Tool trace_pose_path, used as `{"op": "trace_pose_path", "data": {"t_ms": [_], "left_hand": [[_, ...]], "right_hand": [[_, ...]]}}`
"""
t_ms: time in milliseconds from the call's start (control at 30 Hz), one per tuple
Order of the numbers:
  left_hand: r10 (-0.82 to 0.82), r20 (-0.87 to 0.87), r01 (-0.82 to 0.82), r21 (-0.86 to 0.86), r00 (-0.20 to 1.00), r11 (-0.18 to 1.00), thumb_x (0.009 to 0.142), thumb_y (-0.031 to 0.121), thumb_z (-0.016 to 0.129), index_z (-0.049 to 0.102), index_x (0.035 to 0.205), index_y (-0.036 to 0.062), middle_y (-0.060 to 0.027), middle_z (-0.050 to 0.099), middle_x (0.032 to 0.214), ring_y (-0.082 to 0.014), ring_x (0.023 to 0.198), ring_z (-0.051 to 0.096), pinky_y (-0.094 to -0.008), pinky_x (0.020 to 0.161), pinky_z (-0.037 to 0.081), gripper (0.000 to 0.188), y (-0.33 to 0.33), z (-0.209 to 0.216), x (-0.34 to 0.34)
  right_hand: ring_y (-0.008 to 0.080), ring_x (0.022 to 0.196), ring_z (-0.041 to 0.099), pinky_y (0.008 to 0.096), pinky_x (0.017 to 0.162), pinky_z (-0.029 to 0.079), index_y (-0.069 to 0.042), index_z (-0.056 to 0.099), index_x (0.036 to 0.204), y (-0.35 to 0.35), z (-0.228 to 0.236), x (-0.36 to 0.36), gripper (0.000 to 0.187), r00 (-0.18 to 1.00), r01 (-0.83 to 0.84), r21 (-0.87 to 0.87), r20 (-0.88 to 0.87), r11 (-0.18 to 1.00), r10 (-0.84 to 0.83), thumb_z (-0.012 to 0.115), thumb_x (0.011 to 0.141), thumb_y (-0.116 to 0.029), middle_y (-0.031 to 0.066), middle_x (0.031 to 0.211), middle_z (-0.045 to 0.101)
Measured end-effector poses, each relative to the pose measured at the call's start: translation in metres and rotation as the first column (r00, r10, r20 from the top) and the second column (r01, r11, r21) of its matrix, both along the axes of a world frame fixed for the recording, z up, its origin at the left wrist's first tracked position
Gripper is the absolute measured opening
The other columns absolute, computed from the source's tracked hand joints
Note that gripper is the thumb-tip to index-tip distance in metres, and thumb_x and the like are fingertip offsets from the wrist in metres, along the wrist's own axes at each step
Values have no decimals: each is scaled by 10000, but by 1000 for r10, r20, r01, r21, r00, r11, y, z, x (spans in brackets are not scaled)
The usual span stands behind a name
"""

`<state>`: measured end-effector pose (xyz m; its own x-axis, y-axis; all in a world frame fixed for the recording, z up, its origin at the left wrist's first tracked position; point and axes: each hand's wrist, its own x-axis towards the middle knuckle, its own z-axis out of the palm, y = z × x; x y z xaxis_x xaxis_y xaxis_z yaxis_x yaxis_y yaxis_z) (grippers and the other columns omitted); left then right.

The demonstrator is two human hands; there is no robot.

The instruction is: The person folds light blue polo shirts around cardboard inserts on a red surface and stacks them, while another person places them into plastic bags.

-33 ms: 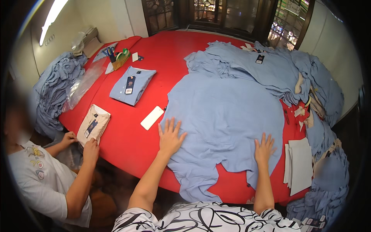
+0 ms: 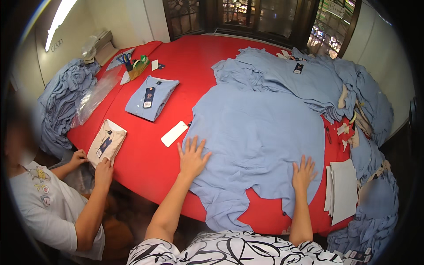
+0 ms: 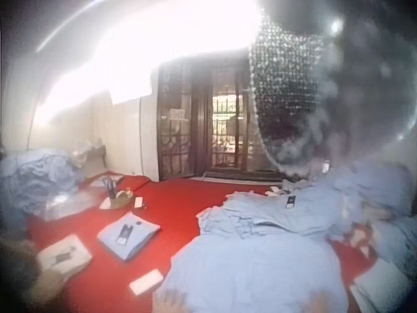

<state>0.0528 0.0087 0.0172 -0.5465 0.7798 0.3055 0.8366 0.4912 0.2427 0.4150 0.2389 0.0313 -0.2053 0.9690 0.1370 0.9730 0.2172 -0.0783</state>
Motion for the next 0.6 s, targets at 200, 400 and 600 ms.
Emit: {"op": "trace_pose_path", "data": {"t_ms": [200,400,600], "left_hand": [[127,60,-141,435,990,889,880,134,636,687,916,63,-126,646,983,-352,945,547,-501,896,406,95,38,37,-116],[307,69,-304,453,949,838,860,127,653,730,963,50,-181,665,1058,-370,989,634,-449,871,493,149,99,55,-320],[296,307,-347,128,905,929,761,165,772,726,919,40,-186,680,1031,-341,980,662,-406,851,515,207,119,19,-373]], "right_hand": [[362,1467,216,599,1158,140,-171,371,1507,-4,-15,14,598,1000,-26,66,-11,997,26,502,979,-420,126,1590,276],[357,1469,209,574,1169,126,-166,369,1508,-2,-12,6,593,1000,-23,41,-20,999,24,511,973,-379,117,1589,279],[335,1488,181,554,1180,94,-165,351,1522,-1,-19,7,587,1000,-17,17,18,1000,17,455,995,-402,99,1607,253]]}}
